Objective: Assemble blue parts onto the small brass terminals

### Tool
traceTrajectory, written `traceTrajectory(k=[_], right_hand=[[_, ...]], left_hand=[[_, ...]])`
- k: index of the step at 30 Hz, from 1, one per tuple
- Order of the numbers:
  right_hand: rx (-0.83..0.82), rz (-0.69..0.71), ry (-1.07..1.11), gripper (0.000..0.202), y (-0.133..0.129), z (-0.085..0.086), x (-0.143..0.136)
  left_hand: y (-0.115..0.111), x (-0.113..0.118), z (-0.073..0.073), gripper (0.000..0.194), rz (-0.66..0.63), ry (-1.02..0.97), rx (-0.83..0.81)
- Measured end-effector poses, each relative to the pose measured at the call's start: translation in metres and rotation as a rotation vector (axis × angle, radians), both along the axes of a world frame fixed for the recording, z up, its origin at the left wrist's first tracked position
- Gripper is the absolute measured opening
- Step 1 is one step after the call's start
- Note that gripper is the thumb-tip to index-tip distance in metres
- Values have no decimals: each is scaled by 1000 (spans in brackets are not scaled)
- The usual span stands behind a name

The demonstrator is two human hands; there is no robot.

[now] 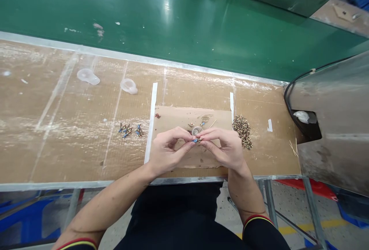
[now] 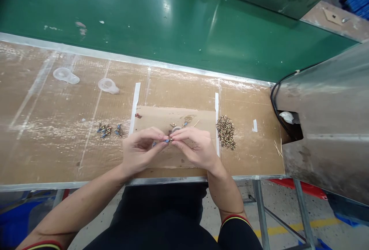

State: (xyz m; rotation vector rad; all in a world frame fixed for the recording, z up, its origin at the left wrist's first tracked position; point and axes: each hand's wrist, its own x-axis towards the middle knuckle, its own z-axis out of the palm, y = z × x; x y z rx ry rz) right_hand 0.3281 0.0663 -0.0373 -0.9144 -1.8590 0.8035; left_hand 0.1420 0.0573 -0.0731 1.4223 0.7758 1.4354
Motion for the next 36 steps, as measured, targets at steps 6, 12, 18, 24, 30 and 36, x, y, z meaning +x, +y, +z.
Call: traceTrajectory(k=[6, 12, 18, 24, 30, 36], right_hand=[[61, -12, -96, 8, 0, 2, 3], [119, 3, -141, 11, -1, 3, 4], [149, -32, -154, 12, -4, 2, 1], [132, -24, -153, 11, -4, 1, 0], [115, -6, -124, 13, -5, 1, -2], [83, -15, -101, 14, -4, 0, -3]], left_hand=[[0, -1, -2, 17, 24, 105, 90], [5, -2, 5, 16, 70, 216, 287], [6, -1, 7, 19, 103, 261, 359], [6, -2, 6, 19, 119, 285, 405], [5, -1, 8, 20, 117, 272, 398], [3, -1, 6, 18, 97, 198, 311]])
